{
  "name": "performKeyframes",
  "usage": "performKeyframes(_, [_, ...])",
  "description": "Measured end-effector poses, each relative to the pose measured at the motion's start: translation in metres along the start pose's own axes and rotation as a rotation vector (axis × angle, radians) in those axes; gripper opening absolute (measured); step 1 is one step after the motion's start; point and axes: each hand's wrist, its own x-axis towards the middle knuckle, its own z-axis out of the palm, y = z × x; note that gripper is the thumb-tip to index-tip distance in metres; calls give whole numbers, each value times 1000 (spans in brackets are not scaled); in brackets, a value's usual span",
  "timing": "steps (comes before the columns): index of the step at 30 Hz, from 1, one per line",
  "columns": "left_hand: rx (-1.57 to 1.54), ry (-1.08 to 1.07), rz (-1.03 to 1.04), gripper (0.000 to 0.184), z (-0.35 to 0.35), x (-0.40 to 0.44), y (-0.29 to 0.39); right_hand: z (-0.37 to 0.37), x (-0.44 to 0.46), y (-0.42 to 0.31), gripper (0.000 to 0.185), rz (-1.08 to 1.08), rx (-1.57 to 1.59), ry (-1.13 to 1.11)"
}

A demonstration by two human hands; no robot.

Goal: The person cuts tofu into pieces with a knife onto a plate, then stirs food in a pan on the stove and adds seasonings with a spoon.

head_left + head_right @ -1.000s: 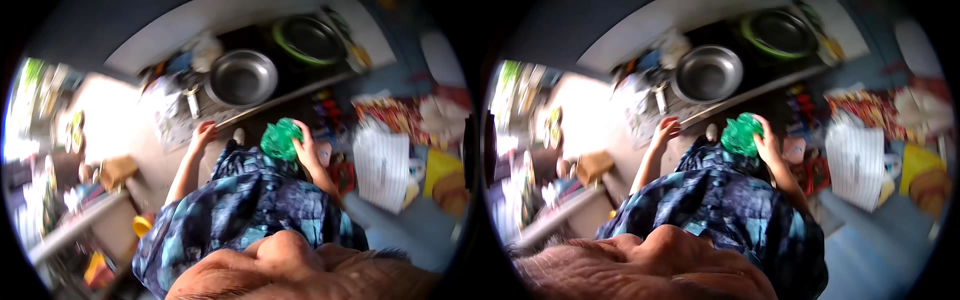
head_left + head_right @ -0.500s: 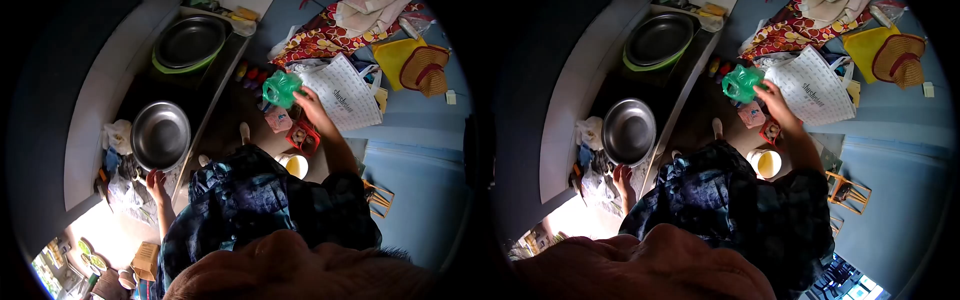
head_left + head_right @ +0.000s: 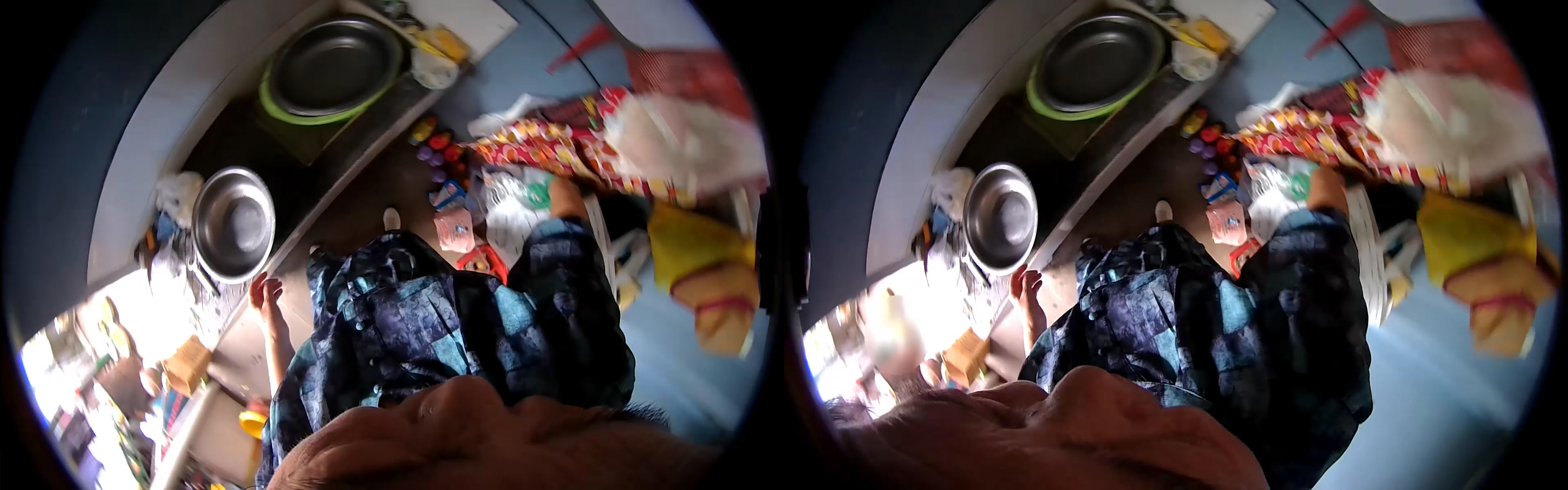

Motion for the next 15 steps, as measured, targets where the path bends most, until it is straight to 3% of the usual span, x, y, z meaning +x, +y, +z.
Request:
performKeyframes(3, [49,102,-48,28,11,-36,-7,32,10,-12,18,-56,113,34])
performKeyframes(8, [-66,268,-350,25,-6,-76,-24,64,-17,-47,19,-186,262,90])
performKeyframes(15, [-61,255,-207,21,9,-84,-27,84,-61,-79,19,-289,413,86])
